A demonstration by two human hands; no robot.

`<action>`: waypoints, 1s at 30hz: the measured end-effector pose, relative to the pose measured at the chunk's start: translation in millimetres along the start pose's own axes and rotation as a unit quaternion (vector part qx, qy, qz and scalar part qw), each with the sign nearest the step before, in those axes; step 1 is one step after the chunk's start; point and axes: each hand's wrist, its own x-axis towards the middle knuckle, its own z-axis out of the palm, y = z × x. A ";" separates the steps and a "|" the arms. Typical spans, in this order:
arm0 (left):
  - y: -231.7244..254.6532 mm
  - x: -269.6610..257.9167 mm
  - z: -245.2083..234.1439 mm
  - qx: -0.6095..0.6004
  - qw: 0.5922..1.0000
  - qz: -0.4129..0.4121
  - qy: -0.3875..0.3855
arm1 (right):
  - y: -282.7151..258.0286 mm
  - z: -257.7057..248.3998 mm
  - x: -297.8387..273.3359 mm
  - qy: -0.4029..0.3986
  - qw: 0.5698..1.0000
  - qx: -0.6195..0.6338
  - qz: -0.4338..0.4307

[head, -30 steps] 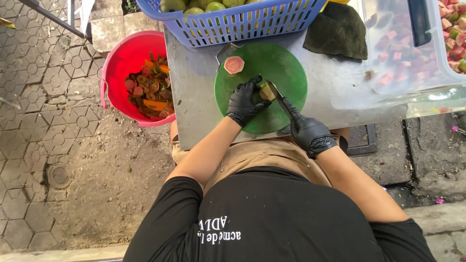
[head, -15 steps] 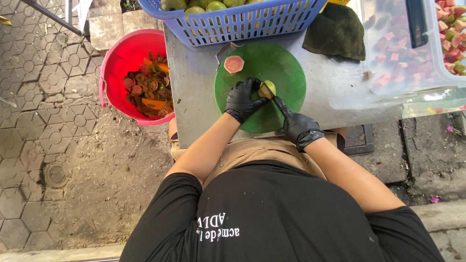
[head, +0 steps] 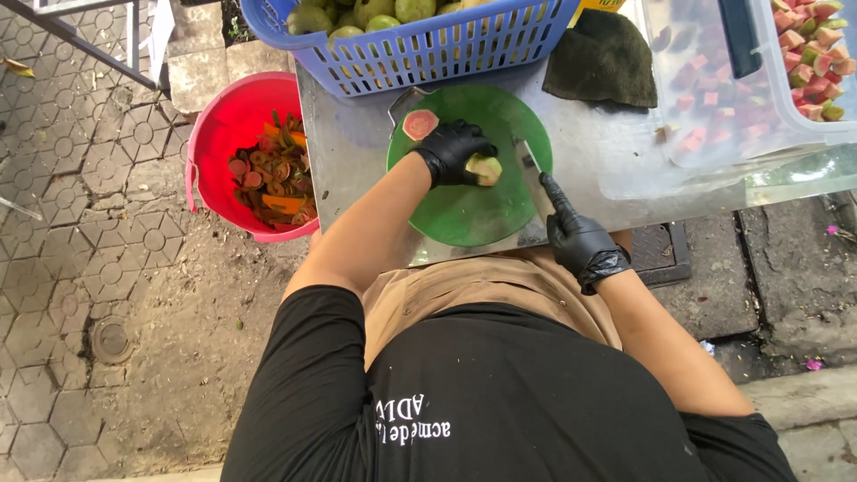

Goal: Cutting and preparing guavas for a street food stall.

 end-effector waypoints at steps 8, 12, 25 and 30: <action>64.8 -29.4 20.1 -0.056 0.953 -0.222 0.199 | -12.5 6.3 17.3 -0.035 0.994 -0.107 -0.017; 53.5 -40.0 39.9 -0.052 0.940 -0.208 0.266 | -38.0 -1.8 29.2 -0.131 0.973 -0.183 0.046; 52.9 -48.4 39.0 -0.023 0.931 -0.240 0.275 | -43.0 -14.9 28.1 -0.131 0.969 -0.208 0.033; 54.1 -46.4 44.1 -0.024 0.931 -0.238 0.275 | -67.0 -16.7 30.9 -0.182 0.972 -0.130 0.065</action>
